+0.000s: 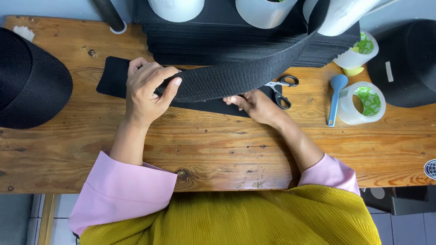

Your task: A person uses scissors to cut a black fabric strap, performs a detailed manual inspection of the material, and organizes rolls of tape and paper on a wooden workbench.

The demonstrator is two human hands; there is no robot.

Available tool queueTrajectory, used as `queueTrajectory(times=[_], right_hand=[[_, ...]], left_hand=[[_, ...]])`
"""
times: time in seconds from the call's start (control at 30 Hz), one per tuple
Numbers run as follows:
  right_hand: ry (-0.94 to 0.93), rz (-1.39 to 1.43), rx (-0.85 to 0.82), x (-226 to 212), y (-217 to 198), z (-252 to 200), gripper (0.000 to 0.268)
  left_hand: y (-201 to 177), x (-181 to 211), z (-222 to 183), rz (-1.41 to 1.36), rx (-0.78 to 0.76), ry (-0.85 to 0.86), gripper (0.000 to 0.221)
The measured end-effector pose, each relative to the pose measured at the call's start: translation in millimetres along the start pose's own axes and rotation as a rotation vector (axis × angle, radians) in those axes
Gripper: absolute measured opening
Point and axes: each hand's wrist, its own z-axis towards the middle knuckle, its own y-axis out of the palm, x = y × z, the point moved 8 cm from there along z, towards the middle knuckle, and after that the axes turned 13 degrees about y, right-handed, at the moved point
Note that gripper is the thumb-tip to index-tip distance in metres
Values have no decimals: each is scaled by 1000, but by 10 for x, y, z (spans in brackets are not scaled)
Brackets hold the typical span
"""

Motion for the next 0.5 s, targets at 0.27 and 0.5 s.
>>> queueTrajectory(times=[0.27, 0.5], right_hand=[[2, 268, -296, 60, -14, -83, 21], [-33, 237, -525, -28, 483, -350, 20]], left_hand=[[7, -11, -33, 16, 12, -7, 9], [4, -14, -38, 8, 11, -10, 9]])
